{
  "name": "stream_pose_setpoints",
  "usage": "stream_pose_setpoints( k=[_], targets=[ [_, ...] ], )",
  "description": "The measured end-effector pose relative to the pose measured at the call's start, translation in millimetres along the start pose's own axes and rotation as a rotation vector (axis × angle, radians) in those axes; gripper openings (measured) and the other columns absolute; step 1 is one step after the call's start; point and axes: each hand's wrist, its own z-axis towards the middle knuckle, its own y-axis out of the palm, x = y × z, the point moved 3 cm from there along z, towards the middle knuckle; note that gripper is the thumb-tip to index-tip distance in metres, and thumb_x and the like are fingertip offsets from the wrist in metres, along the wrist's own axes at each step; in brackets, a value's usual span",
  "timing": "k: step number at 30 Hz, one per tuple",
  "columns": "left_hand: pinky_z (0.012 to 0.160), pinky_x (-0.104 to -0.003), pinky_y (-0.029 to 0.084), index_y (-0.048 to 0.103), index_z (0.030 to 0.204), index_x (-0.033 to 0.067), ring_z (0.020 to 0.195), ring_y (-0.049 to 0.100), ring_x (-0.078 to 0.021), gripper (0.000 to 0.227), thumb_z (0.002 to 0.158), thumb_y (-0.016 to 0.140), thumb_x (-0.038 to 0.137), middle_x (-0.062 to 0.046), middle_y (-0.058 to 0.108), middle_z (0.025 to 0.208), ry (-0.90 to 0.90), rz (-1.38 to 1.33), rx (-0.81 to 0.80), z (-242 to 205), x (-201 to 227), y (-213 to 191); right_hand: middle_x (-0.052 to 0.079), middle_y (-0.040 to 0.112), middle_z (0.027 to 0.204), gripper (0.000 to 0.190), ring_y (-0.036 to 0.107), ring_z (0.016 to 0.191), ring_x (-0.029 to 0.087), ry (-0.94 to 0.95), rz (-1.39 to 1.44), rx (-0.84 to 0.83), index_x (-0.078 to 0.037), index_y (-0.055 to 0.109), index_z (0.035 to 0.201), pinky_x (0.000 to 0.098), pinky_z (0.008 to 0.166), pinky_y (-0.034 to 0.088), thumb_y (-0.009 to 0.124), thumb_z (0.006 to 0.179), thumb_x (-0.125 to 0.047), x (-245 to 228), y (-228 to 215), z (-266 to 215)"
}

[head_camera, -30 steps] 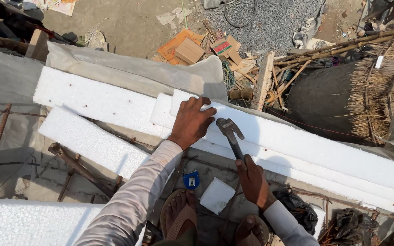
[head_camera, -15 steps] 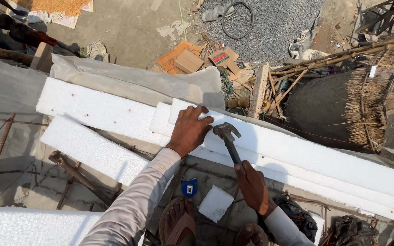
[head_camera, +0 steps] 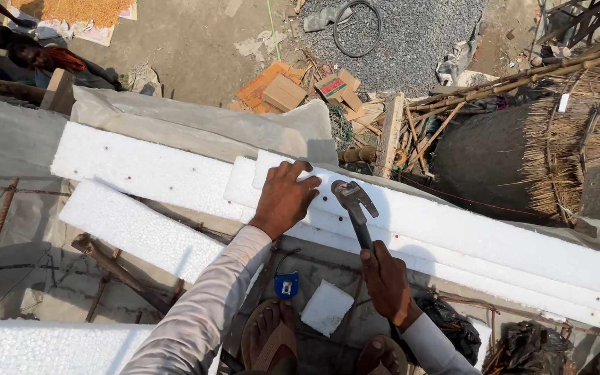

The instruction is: Measuring, placing, and nailing styrofoam insulation boards onto a concrete structure at a construction site.

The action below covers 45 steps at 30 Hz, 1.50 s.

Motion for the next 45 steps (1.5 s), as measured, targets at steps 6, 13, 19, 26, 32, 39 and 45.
stream_pose_setpoints(
  k=[6, 13, 19, 26, 32, 39, 45],
  targets=[
    [0.095, -0.042, 0.04, 0.077, 0.111, 0.0147, 0.111, 0.055, -0.0269, 0.023, 0.088, 0.076, 0.017, -0.005, 0.063, 0.124, -0.002, -0.019, 0.014, -1, -1, 5, 0.007, 0.044, 0.049, 0.043, 0.035, 0.039, 0.017, 0.081, -0.041, -0.086, -0.008, 0.051, 0.09, 0.0383, 0.042, 0.033, 0.039, 0.107, -0.045, 3, 7, 6],
    [0.095, -0.043, 0.041, 0.078, 0.11, 0.0148, 0.111, 0.054, -0.0273, 0.021, 0.089, 0.076, 0.018, -0.005, 0.062, 0.124, 0.0, -0.006, 0.024, 2, -3, 0, 0.004, 0.045, 0.049, 0.045, 0.04, 0.04, 0.014, -0.077, 0.065, -0.019, -0.005, 0.047, 0.087, 0.0375, 0.042, 0.036, 0.041, 0.108, -0.045, -1, 5, 0],
    [0.094, -0.043, 0.041, 0.078, 0.108, 0.0142, 0.111, 0.054, -0.0268, 0.022, 0.087, 0.075, 0.02, -0.005, 0.062, 0.126, -0.01, 0.013, -0.003, -1, -5, 9, 0.009, 0.049, 0.049, 0.045, 0.041, 0.04, 0.018, 0.164, -0.075, -0.127, -0.006, 0.053, 0.086, 0.0386, 0.045, 0.037, 0.043, 0.107, -0.044, 15, 7, 8],
    [0.096, -0.043, 0.042, 0.079, 0.107, 0.0147, 0.112, 0.055, -0.0271, 0.02, 0.089, 0.074, 0.022, -0.004, 0.062, 0.124, 0.029, 0.006, 0.027, 0, -9, 6, 0.015, 0.055, 0.055, 0.037, 0.055, 0.048, 0.029, 0.217, -0.239, -0.064, -0.003, 0.059, 0.103, 0.0419, 0.05, 0.042, 0.073, 0.091, -0.035, 81, -23, -77],
    [0.094, -0.044, 0.042, 0.079, 0.108, 0.0137, 0.108, 0.055, -0.0277, 0.021, 0.089, 0.074, 0.02, -0.005, 0.062, 0.126, 0.029, 0.02, -0.002, 1, -8, 3, 0.012, 0.066, 0.101, 0.042, 0.069, 0.08, 0.032, 0.144, -0.422, -0.149, -0.008, 0.06, 0.121, 0.0442, 0.065, 0.056, 0.073, 0.085, -0.027, 141, -23, -143],
    [0.091, -0.045, 0.042, 0.078, 0.112, 0.0134, 0.11, 0.055, -0.0283, 0.023, 0.091, 0.073, 0.02, -0.005, 0.063, 0.128, 0.013, 0.052, -0.017, -3, -7, 2, 0.012, 0.059, 0.1, 0.029, 0.064, 0.092, 0.034, 0.14, -0.528, -0.154, -0.01, 0.063, 0.11, 0.0463, 0.073, 0.054, 0.071, 0.09, -0.028, 139, -11, -159],
    [0.094, -0.044, 0.043, 0.079, 0.114, 0.0163, 0.111, 0.056, -0.0278, 0.024, 0.092, 0.073, 0.023, -0.004, 0.065, 0.131, 0.025, 0.093, -0.032, -2, -18, 8, 0.011, 0.069, 0.102, 0.023, 0.07, 0.087, 0.034, 0.384, -0.352, 0.172, -0.01, 0.07, 0.111, 0.0439, 0.072, 0.057, 0.062, 0.095, -0.024, 120, -59, -185]
  ],
)
